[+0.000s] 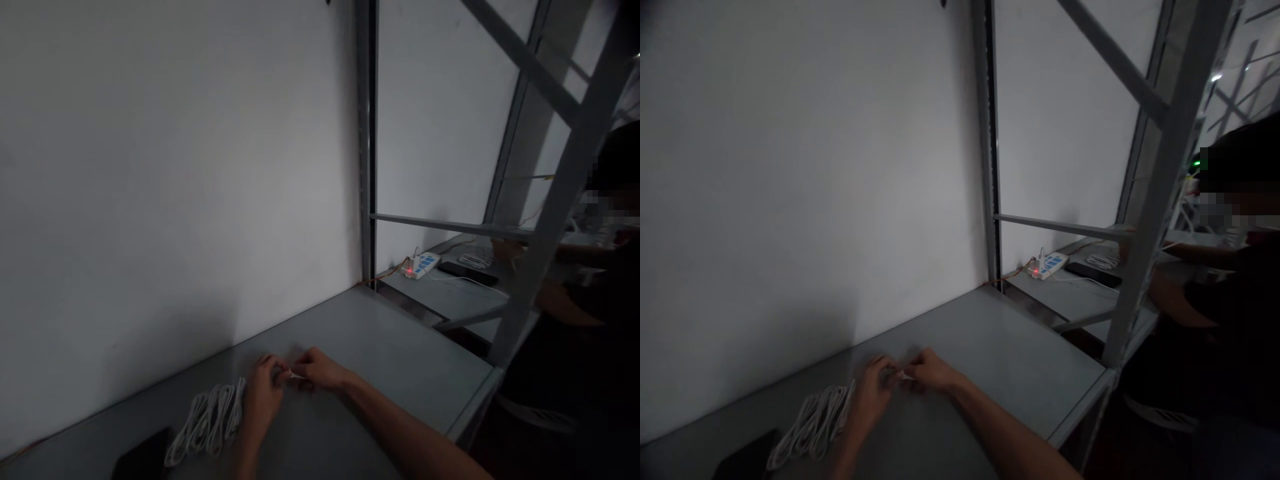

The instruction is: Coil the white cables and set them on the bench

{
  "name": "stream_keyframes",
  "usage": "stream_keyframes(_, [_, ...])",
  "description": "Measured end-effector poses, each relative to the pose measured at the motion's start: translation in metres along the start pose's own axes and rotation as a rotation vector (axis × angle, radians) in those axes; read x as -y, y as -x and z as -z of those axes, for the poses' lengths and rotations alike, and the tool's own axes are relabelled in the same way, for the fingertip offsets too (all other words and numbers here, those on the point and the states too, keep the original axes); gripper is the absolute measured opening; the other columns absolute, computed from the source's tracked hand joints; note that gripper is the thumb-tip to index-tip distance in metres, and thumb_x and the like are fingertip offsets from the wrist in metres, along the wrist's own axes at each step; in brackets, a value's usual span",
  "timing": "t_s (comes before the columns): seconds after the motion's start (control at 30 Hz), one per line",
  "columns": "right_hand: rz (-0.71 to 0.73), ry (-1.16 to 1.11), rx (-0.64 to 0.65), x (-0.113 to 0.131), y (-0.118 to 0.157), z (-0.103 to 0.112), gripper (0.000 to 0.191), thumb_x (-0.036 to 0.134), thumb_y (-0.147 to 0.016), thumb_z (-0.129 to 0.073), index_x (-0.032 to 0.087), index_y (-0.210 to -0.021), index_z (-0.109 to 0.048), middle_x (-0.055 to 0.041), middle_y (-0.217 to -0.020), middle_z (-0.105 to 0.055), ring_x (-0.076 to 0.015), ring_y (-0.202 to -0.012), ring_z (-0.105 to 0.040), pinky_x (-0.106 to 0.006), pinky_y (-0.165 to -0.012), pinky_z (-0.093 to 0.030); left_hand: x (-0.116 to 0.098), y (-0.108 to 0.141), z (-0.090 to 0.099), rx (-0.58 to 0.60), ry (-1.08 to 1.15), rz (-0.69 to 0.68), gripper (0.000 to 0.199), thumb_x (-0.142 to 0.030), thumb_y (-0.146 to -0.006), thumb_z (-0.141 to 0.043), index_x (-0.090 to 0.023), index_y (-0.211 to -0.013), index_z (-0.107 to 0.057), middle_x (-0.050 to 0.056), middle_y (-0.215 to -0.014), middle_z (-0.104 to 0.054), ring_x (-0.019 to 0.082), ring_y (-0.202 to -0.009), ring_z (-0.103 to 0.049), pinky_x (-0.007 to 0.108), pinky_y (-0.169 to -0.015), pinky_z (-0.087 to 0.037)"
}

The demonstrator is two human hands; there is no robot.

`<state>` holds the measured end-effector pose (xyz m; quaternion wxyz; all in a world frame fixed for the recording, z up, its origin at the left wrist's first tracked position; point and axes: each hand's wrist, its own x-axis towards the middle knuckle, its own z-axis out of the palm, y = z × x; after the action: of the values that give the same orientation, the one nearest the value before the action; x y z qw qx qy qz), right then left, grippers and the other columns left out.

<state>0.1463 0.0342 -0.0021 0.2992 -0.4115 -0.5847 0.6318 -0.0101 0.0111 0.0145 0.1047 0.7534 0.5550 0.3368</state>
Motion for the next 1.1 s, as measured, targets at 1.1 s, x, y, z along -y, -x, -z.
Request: stream_keyframes(1.1, [0.153, 0.087, -0.125, 0.004, 0.005, -0.009, 0.026, 0.022, -0.085, -0.046, 0.012, -0.067, -0.062, -0.0018, -0.063, -0.062, -0.0061, -0.039, -0.045, -0.016, -0.037, -0.039, 0.006, 0.007, -0.004, -0.180, -0.081, -0.209, 0.027, -0.011, -0.083, -0.050, -0.023, -0.084, -0.074, 0.005, -0.099, -0.072, 0.023, -0.093, -0.061, 0.040, -0.085, -0.050])
